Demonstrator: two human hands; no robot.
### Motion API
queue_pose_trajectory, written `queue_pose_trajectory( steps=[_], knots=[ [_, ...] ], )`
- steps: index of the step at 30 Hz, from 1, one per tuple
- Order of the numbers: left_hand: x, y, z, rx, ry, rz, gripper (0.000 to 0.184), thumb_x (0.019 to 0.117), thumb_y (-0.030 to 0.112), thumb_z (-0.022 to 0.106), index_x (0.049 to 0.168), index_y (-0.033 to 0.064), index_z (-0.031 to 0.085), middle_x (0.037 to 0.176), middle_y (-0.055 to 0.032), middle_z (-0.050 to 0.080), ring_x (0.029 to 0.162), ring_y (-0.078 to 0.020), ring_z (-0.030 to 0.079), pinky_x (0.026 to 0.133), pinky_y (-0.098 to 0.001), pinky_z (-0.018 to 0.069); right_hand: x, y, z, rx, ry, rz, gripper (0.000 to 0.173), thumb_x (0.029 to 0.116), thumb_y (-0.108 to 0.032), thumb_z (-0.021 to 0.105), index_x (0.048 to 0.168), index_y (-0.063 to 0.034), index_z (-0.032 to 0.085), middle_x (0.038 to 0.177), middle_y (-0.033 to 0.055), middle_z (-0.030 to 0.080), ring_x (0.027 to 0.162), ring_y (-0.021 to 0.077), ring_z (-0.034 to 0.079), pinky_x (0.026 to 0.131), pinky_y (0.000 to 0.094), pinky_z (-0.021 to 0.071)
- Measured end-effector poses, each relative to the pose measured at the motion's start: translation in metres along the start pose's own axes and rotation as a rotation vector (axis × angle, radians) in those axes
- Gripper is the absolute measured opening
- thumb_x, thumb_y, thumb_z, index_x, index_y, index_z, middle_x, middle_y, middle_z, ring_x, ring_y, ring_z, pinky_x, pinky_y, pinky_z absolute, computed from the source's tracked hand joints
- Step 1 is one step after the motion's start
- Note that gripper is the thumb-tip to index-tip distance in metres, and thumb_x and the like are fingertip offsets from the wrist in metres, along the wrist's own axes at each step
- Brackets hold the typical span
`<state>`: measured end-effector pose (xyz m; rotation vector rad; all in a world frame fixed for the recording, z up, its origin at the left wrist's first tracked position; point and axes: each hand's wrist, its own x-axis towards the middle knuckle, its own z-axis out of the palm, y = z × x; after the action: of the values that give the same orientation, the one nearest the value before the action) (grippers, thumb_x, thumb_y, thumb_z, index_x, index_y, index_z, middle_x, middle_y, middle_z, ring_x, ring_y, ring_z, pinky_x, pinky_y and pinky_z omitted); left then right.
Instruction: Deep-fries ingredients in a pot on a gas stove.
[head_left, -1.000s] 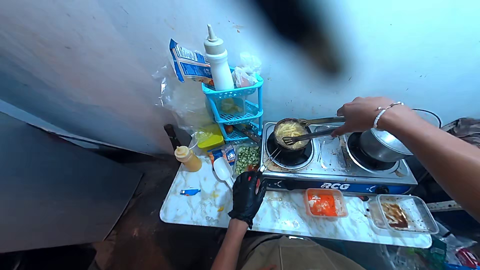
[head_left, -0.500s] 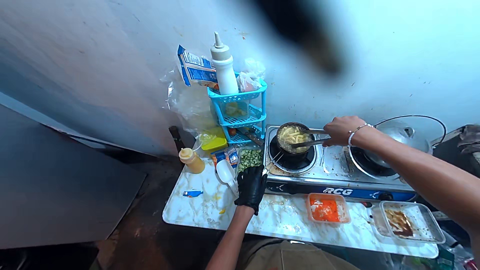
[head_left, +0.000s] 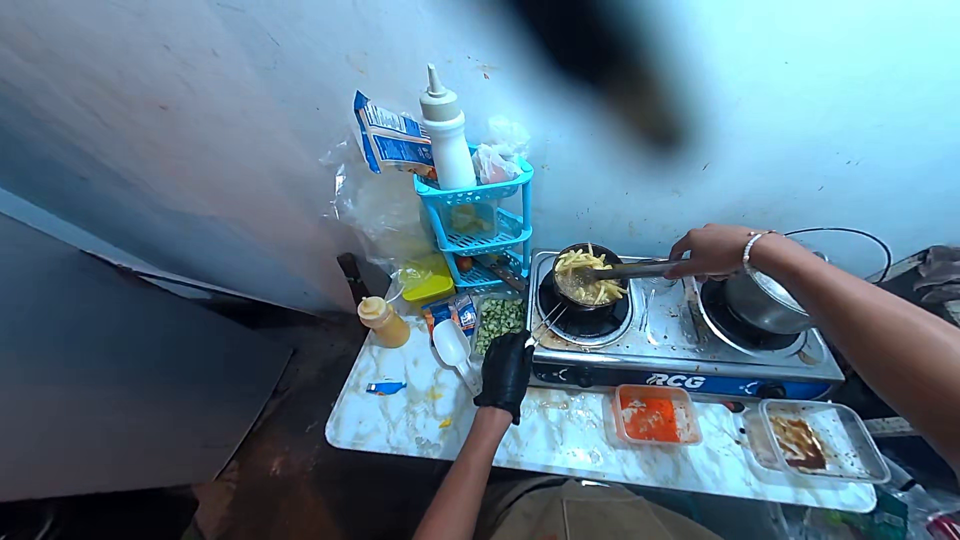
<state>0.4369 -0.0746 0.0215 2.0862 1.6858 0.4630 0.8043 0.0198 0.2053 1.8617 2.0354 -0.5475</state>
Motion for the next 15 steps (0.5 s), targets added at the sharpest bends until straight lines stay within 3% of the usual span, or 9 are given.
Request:
queue_pose_trajectory(
  steps=[3, 6, 8, 11, 12, 15],
  knots=[
    [0.0, -0.001, 0.0, 0.002, 0.012, 0.014, 0.037, 0.1047, 0.028, 0.051, 0.136, 0.013, 0.065, 0.132, -0.0114, 0.066, 0.129, -0.0278, 0.057, 0.112, -0.0435, 0.0419, -0.003, 0.01, -0.002, 0.139, -0.048, 0.051, 0.039, 0.1015, -0.046, 0.063, 0.114, -0.0105, 0.074, 0.072, 0.0099, 0.071, 0.052, 0.0201, 0.063, 0.055, 0.0417, 0.0567],
    [-0.001, -0.003, 0.002, 0.012, 0.015, 0.018, 0.038, 0.105, 0.03, 0.049, 0.136, 0.014, 0.065, 0.132, -0.0103, 0.066, 0.129, -0.0274, 0.057, 0.113, -0.0436, 0.041, -0.007, 0.012, -0.005, 0.132, -0.025, 0.105, 0.044, 0.0991, -0.052, 0.064, 0.113, -0.0121, 0.075, 0.072, 0.0091, 0.072, 0.053, 0.02, 0.065, 0.056, 0.0417, 0.0581],
    [-0.003, -0.004, 0.002, 0.016, 0.024, 0.021, 0.038, 0.1047, 0.031, 0.049, 0.136, 0.015, 0.065, 0.132, -0.0095, 0.066, 0.13, -0.0269, 0.057, 0.114, -0.0443, 0.0403, -0.022, -0.006, -0.016, 0.037, 0.009, 0.136, 0.049, 0.0967, -0.056, 0.066, 0.112, -0.0094, 0.074, 0.077, 0.0121, 0.072, 0.062, 0.0253, 0.068, 0.064, 0.0473, 0.0591],
    [-0.006, -0.004, 0.001, 0.026, 0.037, 0.028, 0.041, 0.1037, 0.034, 0.05, 0.137, 0.0163, 0.064, 0.132, -0.0093, 0.066, 0.13, -0.0267, 0.057, 0.115, -0.045, 0.039, -0.054, -0.043, -0.026, -0.171, 0.093, 0.157, 0.055, 0.0927, -0.057, 0.071, 0.104, -0.0041, 0.073, 0.089, 0.0202, 0.07, 0.086, 0.0403, 0.069, 0.076, 0.063, 0.0545],
    [-0.007, -0.005, 0.001, 0.027, 0.047, 0.03, 0.041, 0.1031, 0.035, 0.052, 0.137, 0.0163, 0.065, 0.132, -0.0098, 0.066, 0.129, -0.0272, 0.057, 0.114, -0.0453, 0.0392, -0.064, -0.056, -0.025, -0.227, 0.11, 0.175, 0.055, 0.0913, -0.059, 0.072, 0.103, -0.0044, 0.073, 0.092, 0.0211, 0.07, 0.092, 0.0428, 0.069, 0.077, 0.0655, 0.0537],
    [-0.008, -0.007, 0.002, 0.039, 0.087, 0.029, 0.041, 0.1005, 0.039, 0.055, 0.134, 0.0185, 0.067, 0.131, -0.0108, 0.066, 0.127, -0.0286, 0.058, 0.112, -0.0471, 0.0412, -0.084, -0.09, -0.012, -0.282, 0.127, 0.224, 0.052, 0.09, -0.056, 0.074, 0.094, -0.004, 0.071, 0.091, 0.021, 0.07, 0.091, 0.0439, 0.069, 0.072, 0.0649, 0.0538]
  ],
)
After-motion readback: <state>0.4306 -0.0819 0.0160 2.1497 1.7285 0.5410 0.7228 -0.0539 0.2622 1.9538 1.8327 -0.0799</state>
